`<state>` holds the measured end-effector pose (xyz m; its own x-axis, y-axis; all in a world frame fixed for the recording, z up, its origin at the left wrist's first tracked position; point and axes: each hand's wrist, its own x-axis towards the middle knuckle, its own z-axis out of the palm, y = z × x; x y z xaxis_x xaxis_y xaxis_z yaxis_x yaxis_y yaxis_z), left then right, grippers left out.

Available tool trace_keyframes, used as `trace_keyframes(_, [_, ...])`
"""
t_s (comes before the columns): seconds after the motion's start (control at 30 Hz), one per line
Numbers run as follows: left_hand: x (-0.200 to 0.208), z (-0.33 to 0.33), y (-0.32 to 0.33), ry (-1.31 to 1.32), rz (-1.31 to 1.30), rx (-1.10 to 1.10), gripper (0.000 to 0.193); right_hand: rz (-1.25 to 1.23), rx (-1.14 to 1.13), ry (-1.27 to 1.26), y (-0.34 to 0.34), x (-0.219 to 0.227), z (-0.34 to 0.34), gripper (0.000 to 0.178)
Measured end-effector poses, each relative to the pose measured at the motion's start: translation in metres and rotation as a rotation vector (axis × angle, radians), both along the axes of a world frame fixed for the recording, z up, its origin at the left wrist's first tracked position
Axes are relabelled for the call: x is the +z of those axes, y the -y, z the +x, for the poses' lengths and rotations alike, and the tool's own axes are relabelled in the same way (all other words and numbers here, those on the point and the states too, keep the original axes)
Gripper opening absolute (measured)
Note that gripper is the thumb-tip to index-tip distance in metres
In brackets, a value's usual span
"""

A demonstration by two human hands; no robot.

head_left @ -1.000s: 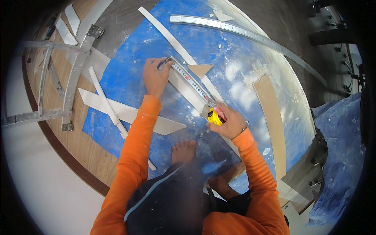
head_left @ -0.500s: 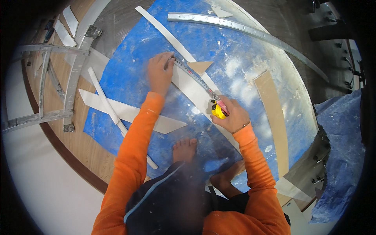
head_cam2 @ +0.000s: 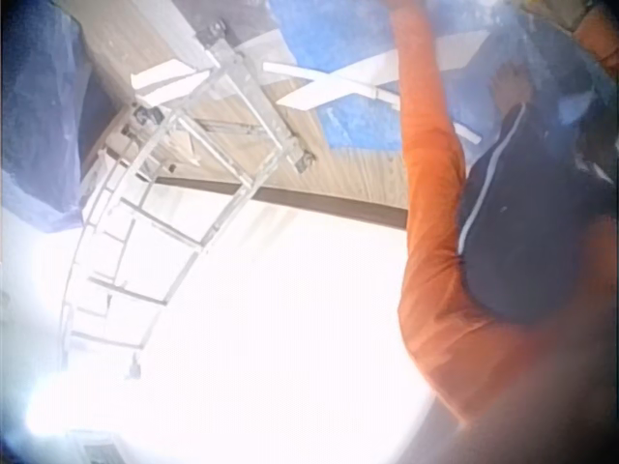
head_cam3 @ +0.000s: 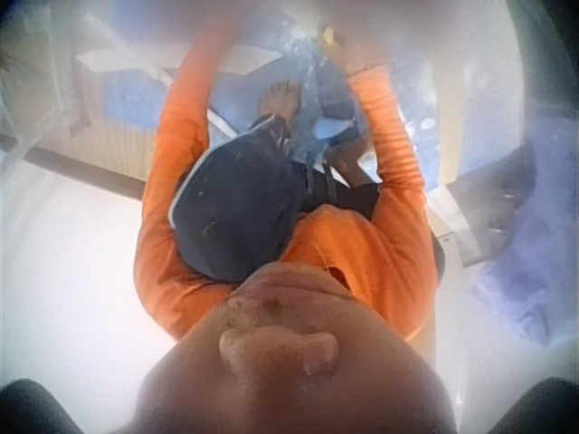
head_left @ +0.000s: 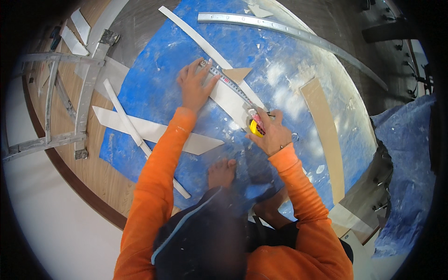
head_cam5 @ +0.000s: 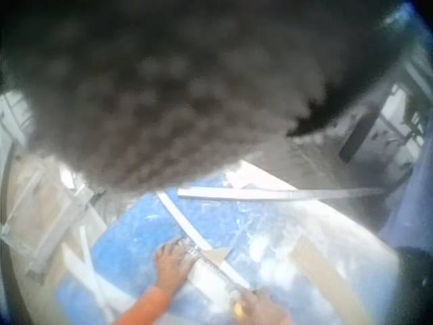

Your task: The person measures and cuts white planks using a tape measure, utility knife, and straightedge. They mark measurements, score the material, and snap the planks to separate them into smaller pieces.

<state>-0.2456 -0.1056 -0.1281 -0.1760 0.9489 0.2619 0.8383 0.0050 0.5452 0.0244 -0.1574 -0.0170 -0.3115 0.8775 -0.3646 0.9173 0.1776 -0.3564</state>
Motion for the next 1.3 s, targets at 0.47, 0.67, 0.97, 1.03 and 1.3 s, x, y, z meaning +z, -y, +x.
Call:
trace_keyframes(0.47, [-0.018, -0.013, -0.012, 0.129, 0.055, -0.011, 0.034, -0.657, -0.910, -1.277, -0.009, -0.075, -0.162, 0.036])
trace_keyframes(0.67, [-0.010, -0.015, -0.010, 0.187, 0.001, 0.021, 0.037, -0.412, -0.974, -1.203, -0.010, -0.078, -0.193, 0.035])
trace_keyframes(0.97, [-0.008, -0.015, -0.013, 0.188, -0.018, 0.024, 0.039, 0.012, -0.946, -1.052, -0.011, -0.109, -0.211, 0.041])
trace_keyframes(1.03, [-0.010, -0.016, -0.014, 0.194, -0.017, 0.026, 0.039, -0.034, -0.957, -1.059, -0.012, -0.109, -0.211, 0.043])
trace_keyframes(1.3, [-0.008, -0.019, -0.016, 0.252, -0.060, 0.015, 0.040, -0.101, -1.007, -1.052, -0.016, -0.103, -0.214, 0.049])
